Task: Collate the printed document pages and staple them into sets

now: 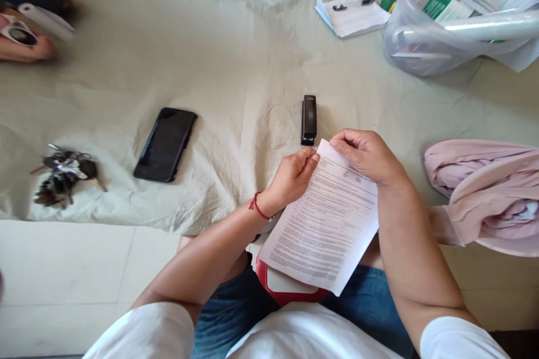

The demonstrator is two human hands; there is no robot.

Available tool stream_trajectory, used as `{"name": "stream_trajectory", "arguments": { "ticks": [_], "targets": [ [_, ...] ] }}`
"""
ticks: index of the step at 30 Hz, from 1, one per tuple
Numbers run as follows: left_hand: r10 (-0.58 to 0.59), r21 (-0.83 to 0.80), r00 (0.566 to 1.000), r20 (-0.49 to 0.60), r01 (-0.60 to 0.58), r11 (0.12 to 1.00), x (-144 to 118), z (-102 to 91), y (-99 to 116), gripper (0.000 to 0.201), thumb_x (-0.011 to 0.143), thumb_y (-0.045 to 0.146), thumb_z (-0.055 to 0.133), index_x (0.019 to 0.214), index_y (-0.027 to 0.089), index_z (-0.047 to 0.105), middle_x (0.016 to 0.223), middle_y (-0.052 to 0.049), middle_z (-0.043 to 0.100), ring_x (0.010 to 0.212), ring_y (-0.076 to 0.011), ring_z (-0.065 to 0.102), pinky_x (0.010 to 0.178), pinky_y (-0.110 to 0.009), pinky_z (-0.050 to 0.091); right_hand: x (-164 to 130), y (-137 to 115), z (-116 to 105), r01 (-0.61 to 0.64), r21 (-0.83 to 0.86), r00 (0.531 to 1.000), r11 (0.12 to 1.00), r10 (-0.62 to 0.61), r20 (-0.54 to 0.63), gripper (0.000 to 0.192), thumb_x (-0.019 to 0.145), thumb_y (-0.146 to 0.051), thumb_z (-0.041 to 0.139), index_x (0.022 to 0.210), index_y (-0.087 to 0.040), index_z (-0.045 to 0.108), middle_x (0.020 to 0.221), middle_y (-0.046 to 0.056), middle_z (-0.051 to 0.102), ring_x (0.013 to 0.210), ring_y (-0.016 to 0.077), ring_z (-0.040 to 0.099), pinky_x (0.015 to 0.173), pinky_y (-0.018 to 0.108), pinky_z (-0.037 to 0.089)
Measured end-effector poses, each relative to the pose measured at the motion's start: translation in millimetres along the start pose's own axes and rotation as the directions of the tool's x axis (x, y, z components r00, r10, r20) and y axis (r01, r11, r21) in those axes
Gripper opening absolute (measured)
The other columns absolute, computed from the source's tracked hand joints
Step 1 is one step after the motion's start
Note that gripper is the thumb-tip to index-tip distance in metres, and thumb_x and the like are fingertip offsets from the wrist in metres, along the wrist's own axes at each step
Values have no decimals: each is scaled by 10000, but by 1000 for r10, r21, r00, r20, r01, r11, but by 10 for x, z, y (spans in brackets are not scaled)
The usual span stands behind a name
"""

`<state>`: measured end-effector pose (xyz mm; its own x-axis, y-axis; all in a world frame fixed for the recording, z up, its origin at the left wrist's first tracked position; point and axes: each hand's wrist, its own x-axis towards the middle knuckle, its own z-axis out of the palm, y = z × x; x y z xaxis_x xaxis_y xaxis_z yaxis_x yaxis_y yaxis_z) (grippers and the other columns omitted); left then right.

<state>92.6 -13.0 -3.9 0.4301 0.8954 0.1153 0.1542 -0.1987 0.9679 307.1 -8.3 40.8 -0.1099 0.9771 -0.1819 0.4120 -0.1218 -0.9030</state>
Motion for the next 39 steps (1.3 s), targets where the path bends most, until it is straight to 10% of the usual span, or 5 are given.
{"name": "stream_trajectory", "arguments": {
  "ticks": [11, 18, 25, 39],
  "targets": [
    [-234, -322, 966, -107, 189, 928, -195, 43, 59, 478, 1080, 643, 591, 845, 229, 559, 713, 20, 513, 618, -126, 409, 532, -264, 369, 8, -1, -80, -22, -134, 993, 991, 37, 116, 352, 960, -524, 690, 796, -214, 723, 707, -17, 628, 660, 149, 533, 624, 299, 405],
    [-375, -267, 927, 26, 368, 891, -232, -135, 69, 400, 1031, 518, 687, 799, 193, 669, 628, 51, 404, 564, -100, 300, 487, -252, 232, -17, -48, -126, 23, -73, 987, 997, -11, 161, 368, 978, -542, 695, 830, -207, 731, 778, -7, 666, 740, 161, 567, 699, 305, 433],
    [-508, -385, 860, -49, 453, 804, -262, -336, 129, 421, 911, 574, 798, 902, 156, 746, 738, -10, 613, 630, -112, 494, 564, -243, 374, -14, -15, -211, -69, -153, 975, 986, 100, 199, 413, 956, -610, 695, 907, -210, 787, 835, 6, 703, 781, 176, 591, 732, 316, 430],
    [-683, -380, 729, 33, 642, 666, -160, -489, 297, 299, 918, 366, 733, 711, 162, 660, 502, 91, 370, 460, -45, 262, 480, -223, 186, -77, 157, -523, -281, -185, 956, 942, 291, 29, 441, 855, -658, 734, 837, -218, 751, 758, 1, 678, 717, 179, 575, 705, 326, 429]
  ]
}}
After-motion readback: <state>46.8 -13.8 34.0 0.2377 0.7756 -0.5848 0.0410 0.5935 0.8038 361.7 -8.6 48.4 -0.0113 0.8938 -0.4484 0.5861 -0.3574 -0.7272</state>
